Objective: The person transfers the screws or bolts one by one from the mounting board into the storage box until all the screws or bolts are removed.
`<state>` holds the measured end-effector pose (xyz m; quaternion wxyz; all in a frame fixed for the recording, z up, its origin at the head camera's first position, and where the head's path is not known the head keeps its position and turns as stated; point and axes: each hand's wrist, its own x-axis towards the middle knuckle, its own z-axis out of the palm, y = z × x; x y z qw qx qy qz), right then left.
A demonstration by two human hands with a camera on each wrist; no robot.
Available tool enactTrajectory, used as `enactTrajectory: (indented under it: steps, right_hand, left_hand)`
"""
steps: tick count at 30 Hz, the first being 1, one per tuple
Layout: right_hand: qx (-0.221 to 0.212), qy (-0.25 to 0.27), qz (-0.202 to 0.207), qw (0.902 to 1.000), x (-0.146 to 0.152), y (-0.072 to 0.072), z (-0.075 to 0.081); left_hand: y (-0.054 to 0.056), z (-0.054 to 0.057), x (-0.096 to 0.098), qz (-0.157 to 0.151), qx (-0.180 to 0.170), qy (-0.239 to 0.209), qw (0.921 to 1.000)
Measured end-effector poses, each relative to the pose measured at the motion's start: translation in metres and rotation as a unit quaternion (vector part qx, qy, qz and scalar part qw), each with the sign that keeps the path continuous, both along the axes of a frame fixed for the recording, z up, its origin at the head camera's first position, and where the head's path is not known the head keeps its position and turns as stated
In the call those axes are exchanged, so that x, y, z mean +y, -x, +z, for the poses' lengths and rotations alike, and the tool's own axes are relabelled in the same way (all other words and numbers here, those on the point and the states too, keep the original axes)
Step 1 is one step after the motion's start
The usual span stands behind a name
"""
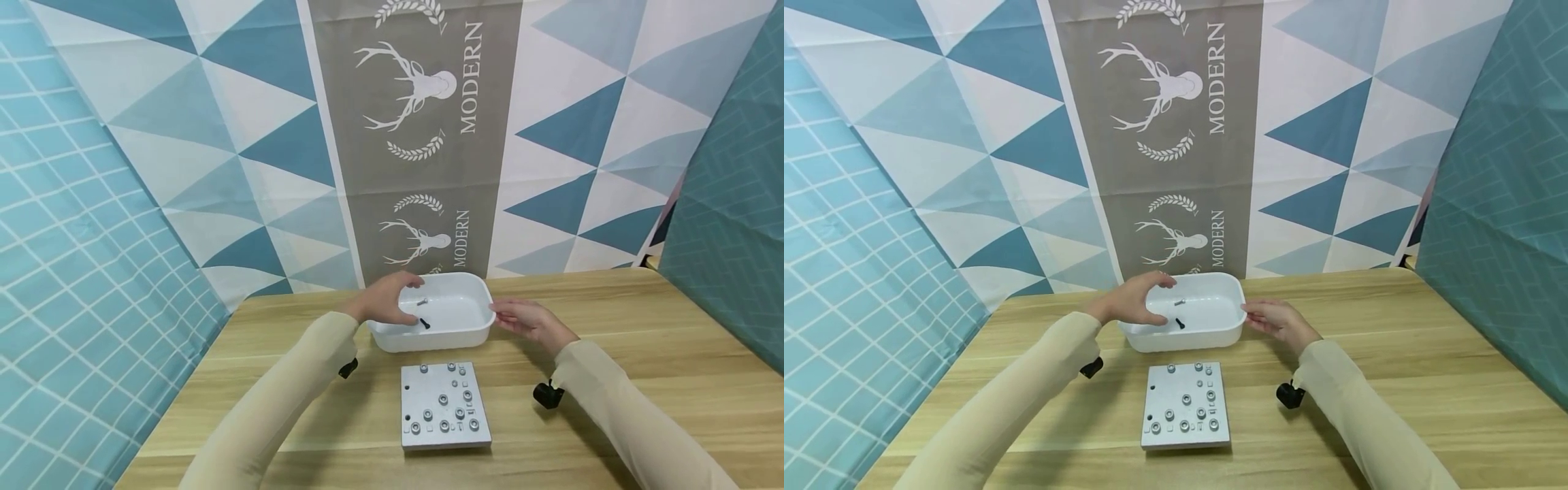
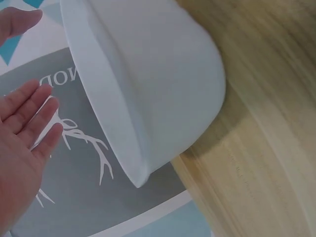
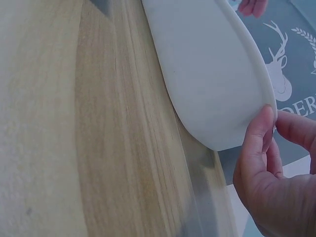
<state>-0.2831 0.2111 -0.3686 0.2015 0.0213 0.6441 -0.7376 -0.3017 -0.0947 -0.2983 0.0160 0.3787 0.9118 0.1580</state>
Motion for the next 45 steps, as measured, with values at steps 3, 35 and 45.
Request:
enactTrajectory:
  steps: [3,35,45]
  right_hand:
    - [-0.002,0.000,-0.002,1.0000,0.000,0.000,0.000]
    - [0.004,-0.003,0.005,1.0000,0.002,0.004,-0.002]
    - [-0.001,-0.001,0.003,1.0000,0.002,0.002,-0.001]
  left_hand:
    - [-0.006,-0.003,-0.002,-0.009,0.008,-0.001,0.9999]
    - [-0.093,-0.010,0.009,-0.128,-0.055,0.046,0.9891]
    - [-0.103,-0.014,0.017,-0.152,-0.052,0.048,0.9858]
